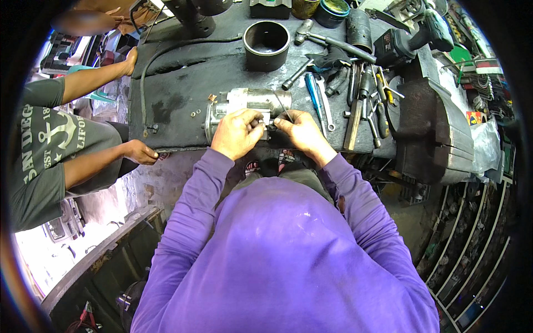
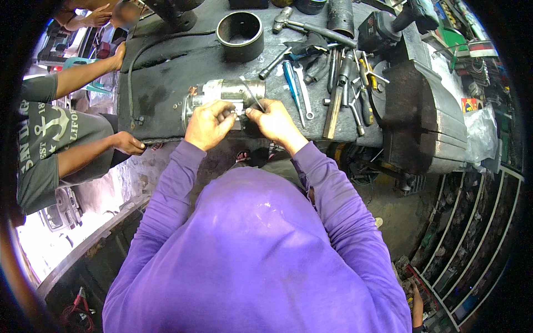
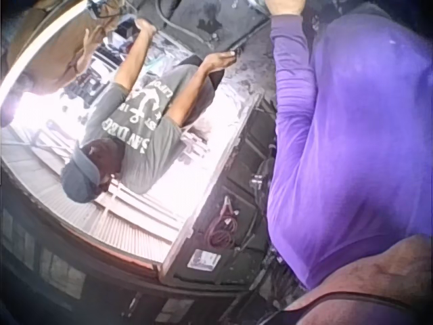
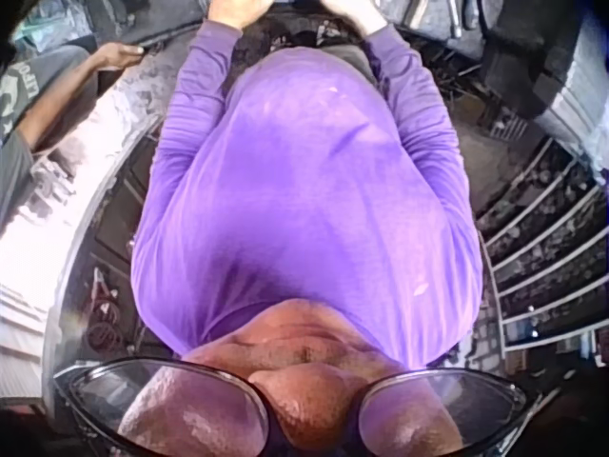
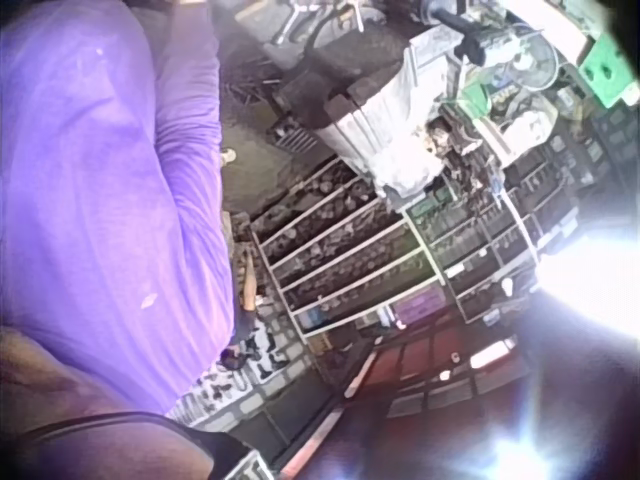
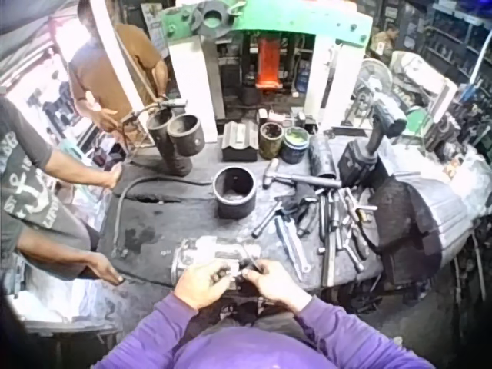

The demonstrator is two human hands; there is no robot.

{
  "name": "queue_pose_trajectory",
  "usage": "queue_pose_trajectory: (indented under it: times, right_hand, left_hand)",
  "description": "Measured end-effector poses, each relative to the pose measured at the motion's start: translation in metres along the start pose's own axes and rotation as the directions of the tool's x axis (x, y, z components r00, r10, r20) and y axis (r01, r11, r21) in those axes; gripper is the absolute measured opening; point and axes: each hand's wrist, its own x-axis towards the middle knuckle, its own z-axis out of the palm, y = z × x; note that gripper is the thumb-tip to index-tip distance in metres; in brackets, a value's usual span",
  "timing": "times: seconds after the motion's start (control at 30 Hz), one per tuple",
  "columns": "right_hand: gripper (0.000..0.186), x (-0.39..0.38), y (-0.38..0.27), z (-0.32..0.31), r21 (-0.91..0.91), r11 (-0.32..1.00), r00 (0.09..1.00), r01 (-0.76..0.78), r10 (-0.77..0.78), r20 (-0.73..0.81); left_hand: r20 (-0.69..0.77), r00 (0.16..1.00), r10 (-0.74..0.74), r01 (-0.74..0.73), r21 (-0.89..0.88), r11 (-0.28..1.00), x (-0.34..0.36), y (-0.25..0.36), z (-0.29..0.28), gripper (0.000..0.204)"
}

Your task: The person disassembles a cylindrical mechanical component on a workbench, removes internal parts, and then reassembles it using various hand tools. They use a screwdriver to pry open the housing, a wrench to tighten bolts, and a hammer to tap components into place.

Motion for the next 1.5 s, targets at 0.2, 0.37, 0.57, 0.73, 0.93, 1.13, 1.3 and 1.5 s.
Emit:
queue_pose_trajectory:
  times: [0.2, 0.37, 0.57, 0.73, 0.93, 1.13, 1.3, 1.5]
  right_hand:
    - [0.028, 0.0, -0.006, -0.004, -0.041, 0.999, 1.0, -0.006, 0.007, 0.011]
    - [0.03, -0.002, -0.005, -0.004, 0.035, 0.999, 1.0, 0.007, -0.008, 0.028]
    - [0.029, 0.005, 0.012, -0.016, 0.385, 0.907, 0.981, -0.169, 0.116, 0.158]
    - [0.045, -0.001, 0.005, -0.044, -0.437, 0.895, 0.974, 0.089, 0.015, 0.227]
    - [0.038, -0.013, -0.022, -0.051, -0.643, 0.623, 0.887, 0.446, -0.405, 0.223]
    - [0.034, -0.003, -0.031, -0.049, -0.767, 0.45, 0.853, 0.457, -0.465, 0.236]
    - [0.038, 0.015, -0.053, -0.054, -0.787, 0.413, 0.882, 0.458, -0.323, 0.344]
    - [0.039, -0.029, -0.052, -0.018, -0.849, 0.519, 0.994, 0.095, -0.095, 0.052]
  left_hand:
    - [-0.17, 0.958, 0.229, -0.207, 0.134, 0.969, 0.004, -0.006, 0.014, 0.016]
    - [-0.339, 0.919, 0.201, -0.09, 0.317, 0.944, 0.001, -0.001, 0.028, 0.021]
    - [-0.475, 0.839, -0.265, 0.118, -0.318, 0.941, 0.001, -0.003, 0.006, 0.022]
    - [-0.265, 0.897, -0.354, 0.247, -0.365, 0.898, -0.017, -0.01, -0.013, 0.02]
    - [-0.2, 0.963, -0.18, 0.155, -0.135, 0.979, -0.036, -0.002, 0.001, 0.017]
    - [-0.215, 0.968, -0.125, 0.106, -0.099, 0.989, -0.039, 0.001, 0.006, 0.02]
    - [-0.263, 0.961, -0.085, 0.063, -0.091, 0.994, -0.037, 0.0, 0.002, 0.024]
    - [-0.277, 0.96, -0.043, 0.022, -0.078, 0.997, -0.037, -0.005, 0.001, 0.031]
